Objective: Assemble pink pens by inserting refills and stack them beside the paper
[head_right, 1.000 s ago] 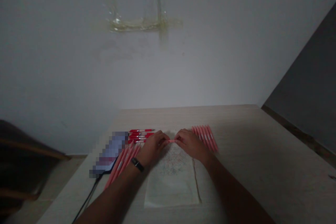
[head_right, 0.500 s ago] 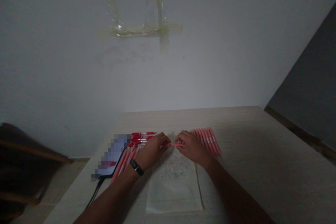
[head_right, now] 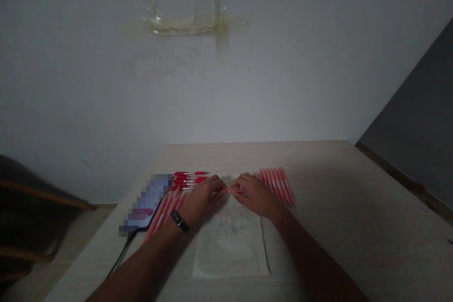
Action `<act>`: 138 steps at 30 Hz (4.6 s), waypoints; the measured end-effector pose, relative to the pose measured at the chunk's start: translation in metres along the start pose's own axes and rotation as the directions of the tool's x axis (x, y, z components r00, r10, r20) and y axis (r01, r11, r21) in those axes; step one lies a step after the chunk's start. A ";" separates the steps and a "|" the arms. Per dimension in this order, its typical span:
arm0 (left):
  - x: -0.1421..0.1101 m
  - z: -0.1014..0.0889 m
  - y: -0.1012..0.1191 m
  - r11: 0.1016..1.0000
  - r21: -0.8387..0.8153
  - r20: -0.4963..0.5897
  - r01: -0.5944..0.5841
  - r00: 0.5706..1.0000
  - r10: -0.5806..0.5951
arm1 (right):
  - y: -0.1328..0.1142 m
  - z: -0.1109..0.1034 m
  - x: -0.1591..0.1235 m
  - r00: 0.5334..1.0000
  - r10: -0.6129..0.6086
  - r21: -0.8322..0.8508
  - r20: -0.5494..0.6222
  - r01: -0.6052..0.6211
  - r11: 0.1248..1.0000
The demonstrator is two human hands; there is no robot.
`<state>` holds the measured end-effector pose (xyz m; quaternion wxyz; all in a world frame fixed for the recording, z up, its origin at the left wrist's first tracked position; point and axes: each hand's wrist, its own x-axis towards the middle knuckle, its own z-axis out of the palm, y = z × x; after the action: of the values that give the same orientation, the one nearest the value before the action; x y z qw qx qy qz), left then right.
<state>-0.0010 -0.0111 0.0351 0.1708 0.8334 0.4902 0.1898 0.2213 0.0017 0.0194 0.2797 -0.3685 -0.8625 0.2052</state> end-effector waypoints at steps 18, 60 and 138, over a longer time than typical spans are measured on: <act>0.000 0.005 -0.006 1.000 -0.020 -0.070 0.023 0.997 -0.025 | 0.005 0.002 0.000 1.000 0.005 -0.018 0.024 -0.004 1.000; 0.000 0.016 -0.021 0.978 -0.058 -0.064 0.199 0.977 -0.202 | 0.013 0.000 -0.001 0.984 0.164 -0.051 -0.070 -0.168 0.985; -0.003 0.010 0.002 0.984 0.037 -0.109 0.177 0.979 -0.172 | 0.038 0.008 0.000 0.982 0.094 -0.142 -0.162 -0.117 0.983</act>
<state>0.0041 -0.0158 0.0273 0.1413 0.7798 0.5740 0.2060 0.2361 0.0255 -0.0077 0.3056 -0.4485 -0.8306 0.1248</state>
